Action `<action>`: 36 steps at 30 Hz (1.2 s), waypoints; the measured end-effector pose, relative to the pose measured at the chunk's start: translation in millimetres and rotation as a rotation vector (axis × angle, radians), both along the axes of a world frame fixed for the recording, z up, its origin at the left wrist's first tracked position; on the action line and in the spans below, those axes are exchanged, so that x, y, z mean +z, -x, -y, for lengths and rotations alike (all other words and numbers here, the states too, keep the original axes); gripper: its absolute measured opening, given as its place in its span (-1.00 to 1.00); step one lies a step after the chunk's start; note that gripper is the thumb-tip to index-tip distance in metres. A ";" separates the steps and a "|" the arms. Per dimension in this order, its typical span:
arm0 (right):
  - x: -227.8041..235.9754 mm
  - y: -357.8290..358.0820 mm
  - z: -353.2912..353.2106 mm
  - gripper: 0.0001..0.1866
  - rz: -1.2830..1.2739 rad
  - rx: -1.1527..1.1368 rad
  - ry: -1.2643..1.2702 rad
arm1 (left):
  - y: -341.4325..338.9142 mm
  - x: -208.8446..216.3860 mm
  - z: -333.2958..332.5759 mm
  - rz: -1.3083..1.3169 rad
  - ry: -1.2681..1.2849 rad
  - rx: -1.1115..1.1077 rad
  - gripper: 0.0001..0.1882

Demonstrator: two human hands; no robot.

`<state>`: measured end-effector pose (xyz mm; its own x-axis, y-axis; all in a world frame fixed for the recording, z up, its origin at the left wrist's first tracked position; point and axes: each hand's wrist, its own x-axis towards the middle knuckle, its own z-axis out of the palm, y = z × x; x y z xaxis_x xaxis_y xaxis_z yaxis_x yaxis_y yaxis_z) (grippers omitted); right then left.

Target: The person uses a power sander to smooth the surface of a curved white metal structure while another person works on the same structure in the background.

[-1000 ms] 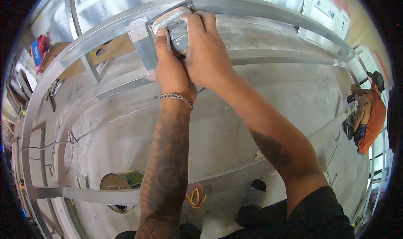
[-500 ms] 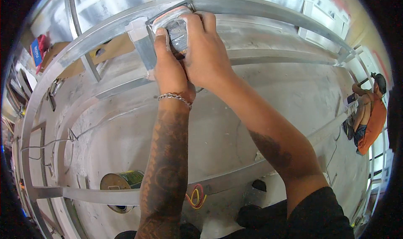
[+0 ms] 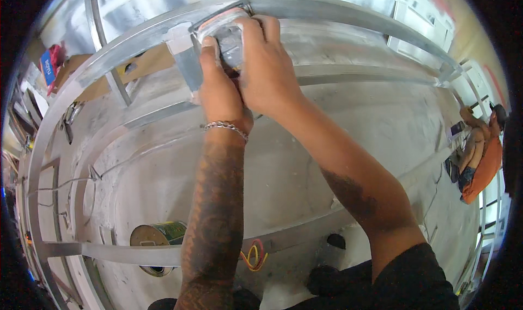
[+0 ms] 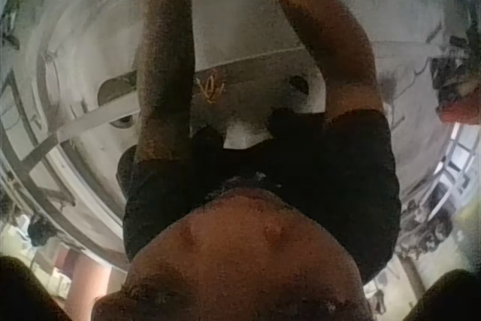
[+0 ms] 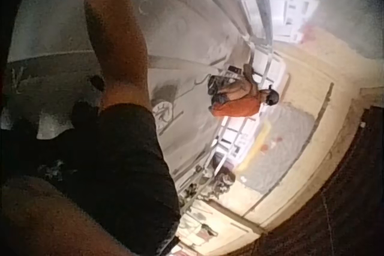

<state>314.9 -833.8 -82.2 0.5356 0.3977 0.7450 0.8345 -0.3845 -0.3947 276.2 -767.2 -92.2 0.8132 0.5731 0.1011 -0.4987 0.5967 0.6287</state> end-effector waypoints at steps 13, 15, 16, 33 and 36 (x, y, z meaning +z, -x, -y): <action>-1.1 2.3 -3.1 -0.34 0.006 -0.022 0.017 | -1.0 -5.0 -5.0 -0.012 0.001 -0.013 -0.39; -1.0 1.3 -1.9 -0.34 0.015 -0.030 0.016 | -1.8 -6.5 -5.0 -0.018 -0.014 -0.009 -0.39; -0.9 1.4 -1.6 -0.34 0.023 -0.036 0.013 | -1.4 -6.6 -5.6 -0.024 -0.030 -0.002 -0.38; 0.7 2.0 -3.2 -0.31 0.012 -0.032 0.019 | -4.1 -4.9 -9.6 -0.086 -0.039 0.003 -0.40; -4.4 4.0 0.7 -0.31 -0.022 -0.027 0.031 | -1.5 -9.3 -7.1 -0.128 -0.049 0.003 -0.38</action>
